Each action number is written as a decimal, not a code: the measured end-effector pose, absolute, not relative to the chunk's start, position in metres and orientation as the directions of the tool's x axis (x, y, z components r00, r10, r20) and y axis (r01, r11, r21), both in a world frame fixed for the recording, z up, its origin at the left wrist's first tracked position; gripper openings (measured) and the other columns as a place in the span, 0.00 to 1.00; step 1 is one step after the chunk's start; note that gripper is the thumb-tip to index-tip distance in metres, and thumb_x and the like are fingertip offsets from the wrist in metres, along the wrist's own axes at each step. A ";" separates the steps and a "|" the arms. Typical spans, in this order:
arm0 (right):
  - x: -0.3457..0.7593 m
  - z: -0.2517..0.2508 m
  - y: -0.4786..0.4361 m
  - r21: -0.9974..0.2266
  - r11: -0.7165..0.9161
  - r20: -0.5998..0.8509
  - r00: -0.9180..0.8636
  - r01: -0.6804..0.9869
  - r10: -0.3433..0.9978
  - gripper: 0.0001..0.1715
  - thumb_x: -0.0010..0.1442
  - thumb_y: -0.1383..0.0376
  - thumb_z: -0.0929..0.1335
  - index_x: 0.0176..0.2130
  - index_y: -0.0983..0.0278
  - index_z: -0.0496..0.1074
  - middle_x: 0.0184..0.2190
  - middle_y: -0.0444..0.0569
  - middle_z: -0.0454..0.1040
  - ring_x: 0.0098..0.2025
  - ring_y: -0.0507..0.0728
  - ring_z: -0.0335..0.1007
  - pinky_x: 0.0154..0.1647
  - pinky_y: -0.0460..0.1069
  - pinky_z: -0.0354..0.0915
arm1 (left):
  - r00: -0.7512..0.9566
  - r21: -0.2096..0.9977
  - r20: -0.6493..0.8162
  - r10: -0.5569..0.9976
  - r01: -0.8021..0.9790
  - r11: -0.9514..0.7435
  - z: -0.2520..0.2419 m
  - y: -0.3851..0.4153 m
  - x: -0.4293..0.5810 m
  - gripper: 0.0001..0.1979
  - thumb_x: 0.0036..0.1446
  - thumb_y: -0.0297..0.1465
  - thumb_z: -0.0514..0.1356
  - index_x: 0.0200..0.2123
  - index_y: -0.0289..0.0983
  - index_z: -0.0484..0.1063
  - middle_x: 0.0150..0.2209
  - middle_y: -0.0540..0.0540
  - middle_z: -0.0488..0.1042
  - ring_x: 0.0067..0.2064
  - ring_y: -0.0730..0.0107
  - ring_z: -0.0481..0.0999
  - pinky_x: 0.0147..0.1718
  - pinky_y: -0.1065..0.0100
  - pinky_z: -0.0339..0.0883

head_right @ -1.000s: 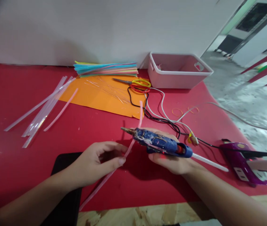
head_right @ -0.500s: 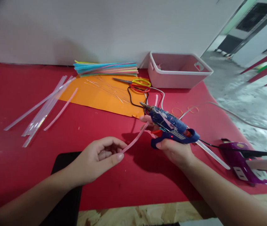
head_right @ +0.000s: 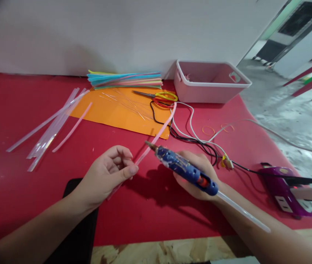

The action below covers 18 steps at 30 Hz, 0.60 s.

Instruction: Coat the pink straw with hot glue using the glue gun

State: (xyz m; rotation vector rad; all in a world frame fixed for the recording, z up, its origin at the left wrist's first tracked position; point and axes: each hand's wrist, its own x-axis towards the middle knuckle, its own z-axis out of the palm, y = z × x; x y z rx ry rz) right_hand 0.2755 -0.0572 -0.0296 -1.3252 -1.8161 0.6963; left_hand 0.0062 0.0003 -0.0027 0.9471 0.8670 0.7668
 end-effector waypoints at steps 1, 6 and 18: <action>0.274 -0.028 -0.057 -0.763 0.357 0.289 -0.209 0.539 0.934 0.07 0.61 0.68 0.72 0.37 0.55 0.73 0.26 0.43 0.73 0.24 0.56 0.69 0.26 0.51 0.66 | 0.443 0.902 -0.279 0.852 -0.183 0.391 -0.002 0.000 0.006 0.18 0.50 0.31 0.76 0.37 0.36 0.70 0.29 0.56 0.73 0.30 0.82 0.72 0.32 0.78 0.66; 0.266 -0.021 -0.051 -0.659 0.565 0.410 -0.394 0.496 0.823 0.03 0.64 0.66 0.68 0.40 0.57 0.71 0.28 0.47 0.72 0.30 0.58 0.70 0.32 0.52 0.66 | 0.445 0.880 -0.288 0.848 -0.225 0.417 -0.002 0.000 0.006 0.18 0.49 0.30 0.77 0.37 0.35 0.72 0.28 0.57 0.75 0.30 0.84 0.74 0.33 0.80 0.68; 0.275 -0.025 -0.042 -0.587 0.654 0.431 -0.500 0.478 0.752 0.05 0.67 0.64 0.68 0.43 0.59 0.73 0.29 0.50 0.75 0.35 0.60 0.72 0.39 0.55 0.67 | 0.422 0.878 -0.233 0.876 -0.296 0.377 -0.006 0.000 0.006 0.16 0.48 0.30 0.78 0.39 0.38 0.78 0.33 0.54 0.81 0.36 0.81 0.80 0.38 0.80 0.73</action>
